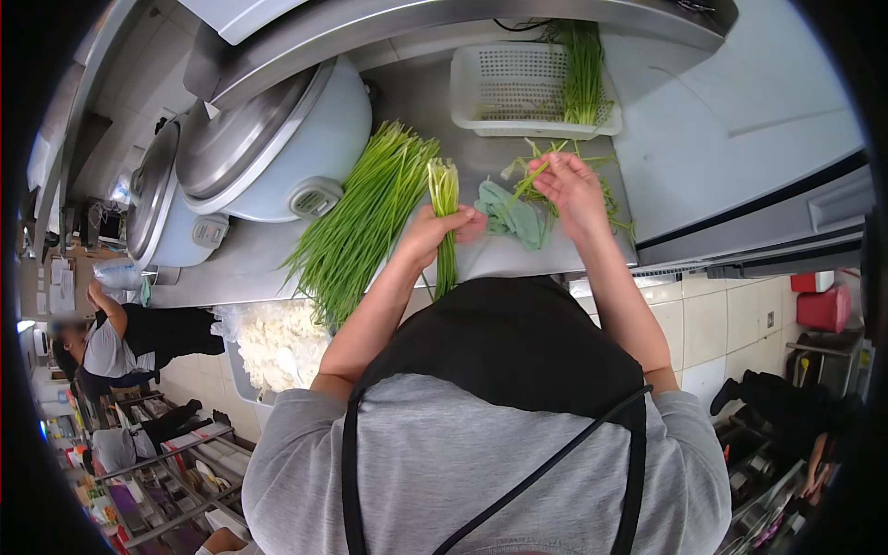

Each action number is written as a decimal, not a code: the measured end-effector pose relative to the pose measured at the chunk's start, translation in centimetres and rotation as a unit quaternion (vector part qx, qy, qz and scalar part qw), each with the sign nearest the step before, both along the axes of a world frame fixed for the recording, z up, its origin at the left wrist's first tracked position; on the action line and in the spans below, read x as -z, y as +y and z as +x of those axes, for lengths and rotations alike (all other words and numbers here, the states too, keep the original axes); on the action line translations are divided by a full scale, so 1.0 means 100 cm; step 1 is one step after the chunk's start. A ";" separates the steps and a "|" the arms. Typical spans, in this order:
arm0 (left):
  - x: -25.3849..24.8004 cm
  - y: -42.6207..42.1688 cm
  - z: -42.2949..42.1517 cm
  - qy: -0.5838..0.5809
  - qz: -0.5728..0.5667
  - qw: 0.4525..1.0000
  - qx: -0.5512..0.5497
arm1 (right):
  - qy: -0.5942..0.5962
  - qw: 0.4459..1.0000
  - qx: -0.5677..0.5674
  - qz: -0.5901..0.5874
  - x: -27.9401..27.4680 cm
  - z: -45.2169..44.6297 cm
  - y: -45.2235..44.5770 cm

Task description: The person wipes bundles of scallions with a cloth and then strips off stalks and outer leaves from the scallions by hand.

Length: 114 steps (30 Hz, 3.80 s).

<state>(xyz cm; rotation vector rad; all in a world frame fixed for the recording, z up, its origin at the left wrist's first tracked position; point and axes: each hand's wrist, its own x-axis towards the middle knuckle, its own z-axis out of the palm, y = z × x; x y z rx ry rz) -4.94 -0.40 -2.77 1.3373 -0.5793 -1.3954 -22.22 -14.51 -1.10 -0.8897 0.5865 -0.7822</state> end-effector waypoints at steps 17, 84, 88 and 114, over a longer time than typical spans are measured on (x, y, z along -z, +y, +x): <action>-0.018 -0.022 -0.038 -0.065 -0.061 0.995 0.050 | 0.076 0.990 0.042 -0.108 -0.029 0.000 0.000; -0.001 -0.031 -0.029 -0.052 -0.013 0.996 -0.064 | 0.218 0.945 0.003 -0.245 0.031 0.005 0.005; 0.000 -0.032 -0.030 -0.039 -0.029 0.996 -0.073 | 0.197 0.952 0.017 -0.235 0.027 0.003 0.003; -0.006 -0.040 -0.032 -0.015 -0.022 0.998 -0.057 | 0.190 0.958 -0.033 -0.211 0.037 0.007 0.006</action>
